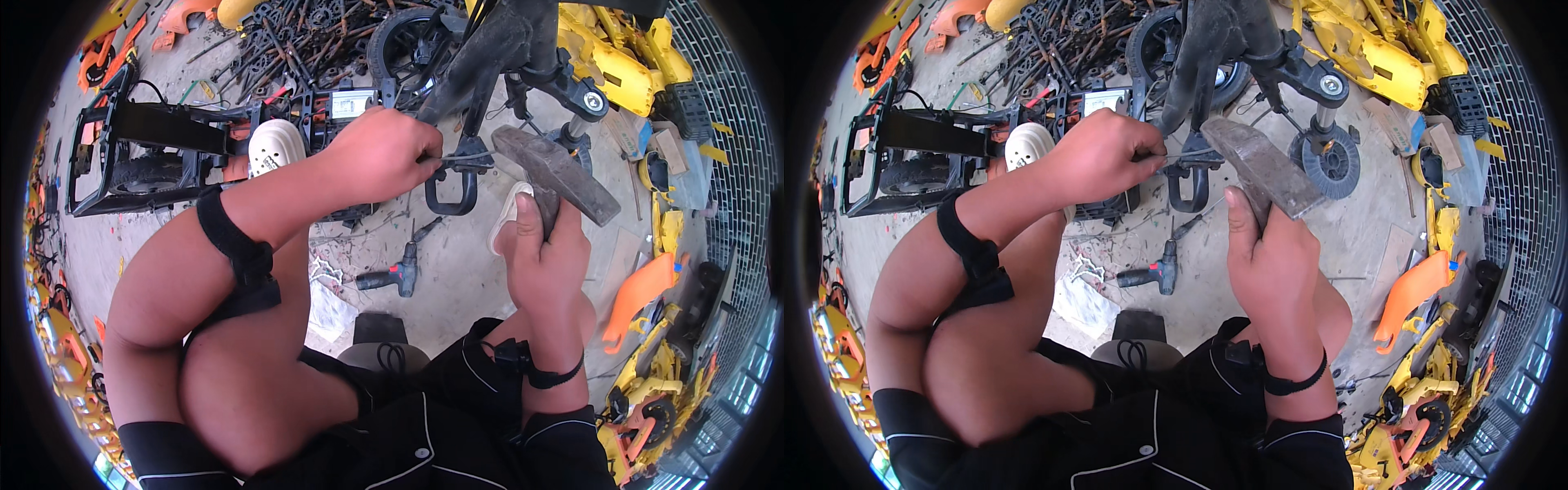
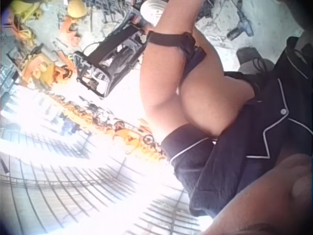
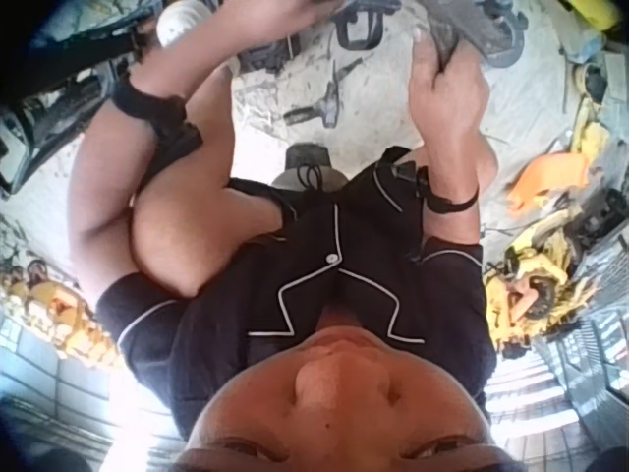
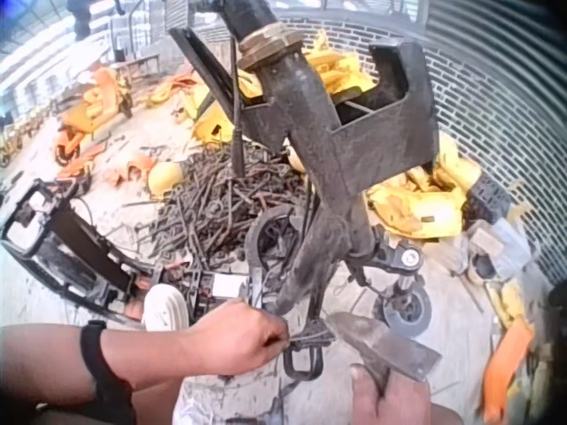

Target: The person strips components from a motorcycle frame by hand, using pliers to pull at wires, and hitting a component with a hammer before twisting and pulling the wires away from the frame.

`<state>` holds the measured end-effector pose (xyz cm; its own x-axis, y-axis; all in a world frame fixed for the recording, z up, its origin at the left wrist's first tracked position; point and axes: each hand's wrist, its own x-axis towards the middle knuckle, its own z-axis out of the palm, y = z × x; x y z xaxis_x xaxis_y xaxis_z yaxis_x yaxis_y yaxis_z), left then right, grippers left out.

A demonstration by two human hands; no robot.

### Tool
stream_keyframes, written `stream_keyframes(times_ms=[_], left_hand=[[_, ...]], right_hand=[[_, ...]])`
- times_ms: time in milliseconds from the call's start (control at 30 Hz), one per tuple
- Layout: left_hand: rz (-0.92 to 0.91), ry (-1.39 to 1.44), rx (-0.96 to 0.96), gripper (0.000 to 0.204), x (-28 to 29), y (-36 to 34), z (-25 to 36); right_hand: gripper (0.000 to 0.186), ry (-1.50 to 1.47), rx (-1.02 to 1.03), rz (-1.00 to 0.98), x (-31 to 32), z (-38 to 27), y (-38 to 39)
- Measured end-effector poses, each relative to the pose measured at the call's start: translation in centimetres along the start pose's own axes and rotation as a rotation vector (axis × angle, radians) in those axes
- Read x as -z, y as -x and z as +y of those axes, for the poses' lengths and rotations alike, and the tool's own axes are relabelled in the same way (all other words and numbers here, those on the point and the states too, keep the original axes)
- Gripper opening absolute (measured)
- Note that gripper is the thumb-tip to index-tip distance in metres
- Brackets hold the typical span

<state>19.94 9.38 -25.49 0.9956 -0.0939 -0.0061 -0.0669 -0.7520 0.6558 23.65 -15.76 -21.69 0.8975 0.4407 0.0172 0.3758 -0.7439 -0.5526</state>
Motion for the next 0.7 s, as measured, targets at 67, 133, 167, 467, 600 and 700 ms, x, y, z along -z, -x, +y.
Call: stream_keyframes(times_ms=[67,133,167,467,600,700], left_hand=[[0.019,0.006,-0.022,0.014,-0.2,-0.4,0.0],[0.001,-0.021,-0.006,0.015,-0.2,-0.3,0.3],[-0.005,-0.037,0.005,0.015,-0.1,-0.2,0.4],[0.001,-0.058,0.032,0.016,-0.5,-0.4,0.7],[0.042,-0.010,0.022,0.015,-1.0,-0.6,0.6],[0.023,-0.052,0.010,0.014,-0.8,-1.2,0.9]], right_hand=[[0.036,0.017,-0.015,-0.006,-0.1,0.2,-0.2],[0.034,0.065,-0.047,-0.095,-0.2,0.2,-0.5],[0.034,0.087,-0.060,-0.141,-0.3,0.2,-0.7],[0.039,0.089,0.035,-0.081,-1.1,0.5,-0.6],[0.040,-0.014,0.018,-0.043,-0.3,0.3,0.2],[0.037,0.196,0.064,-0.072,-1.3,1.2,-0.4]])
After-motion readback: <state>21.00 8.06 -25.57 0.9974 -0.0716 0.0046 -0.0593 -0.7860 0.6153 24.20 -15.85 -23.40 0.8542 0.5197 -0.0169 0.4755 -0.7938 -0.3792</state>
